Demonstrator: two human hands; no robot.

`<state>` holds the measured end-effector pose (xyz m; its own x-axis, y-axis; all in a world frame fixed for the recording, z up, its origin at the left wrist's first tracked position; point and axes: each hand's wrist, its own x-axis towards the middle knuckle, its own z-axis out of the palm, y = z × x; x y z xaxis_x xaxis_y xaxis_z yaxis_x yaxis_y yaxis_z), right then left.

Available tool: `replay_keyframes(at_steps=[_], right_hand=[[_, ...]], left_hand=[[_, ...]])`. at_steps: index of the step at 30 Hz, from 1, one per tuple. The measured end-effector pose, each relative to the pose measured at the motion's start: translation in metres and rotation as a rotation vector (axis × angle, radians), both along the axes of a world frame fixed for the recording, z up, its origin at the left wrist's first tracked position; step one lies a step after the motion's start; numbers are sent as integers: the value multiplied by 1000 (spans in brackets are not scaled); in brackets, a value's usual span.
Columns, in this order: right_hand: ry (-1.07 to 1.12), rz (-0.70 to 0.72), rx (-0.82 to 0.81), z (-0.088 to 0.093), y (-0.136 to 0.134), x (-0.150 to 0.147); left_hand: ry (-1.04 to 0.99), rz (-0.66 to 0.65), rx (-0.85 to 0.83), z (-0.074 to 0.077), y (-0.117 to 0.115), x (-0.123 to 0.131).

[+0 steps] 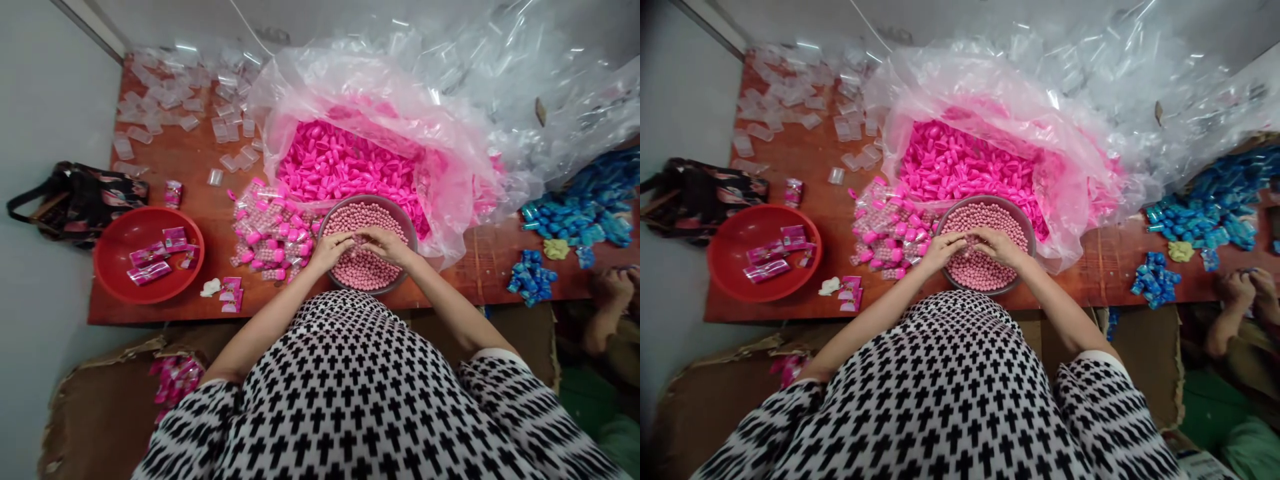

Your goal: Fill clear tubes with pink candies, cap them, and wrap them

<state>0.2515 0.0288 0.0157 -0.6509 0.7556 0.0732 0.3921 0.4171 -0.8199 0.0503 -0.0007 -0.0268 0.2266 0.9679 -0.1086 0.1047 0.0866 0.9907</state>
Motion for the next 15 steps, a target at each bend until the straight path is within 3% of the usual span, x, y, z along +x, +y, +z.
replay_keyframes(at_steps=[8, 15], right_hand=[[-104, 76, 19, 4, -3, -6], [1, -90, 168, -20, -16, -6]], left_hand=[[-40, -98, -41, 9, 8, -12], [-156, -32, -210, 18, 13, -6]])
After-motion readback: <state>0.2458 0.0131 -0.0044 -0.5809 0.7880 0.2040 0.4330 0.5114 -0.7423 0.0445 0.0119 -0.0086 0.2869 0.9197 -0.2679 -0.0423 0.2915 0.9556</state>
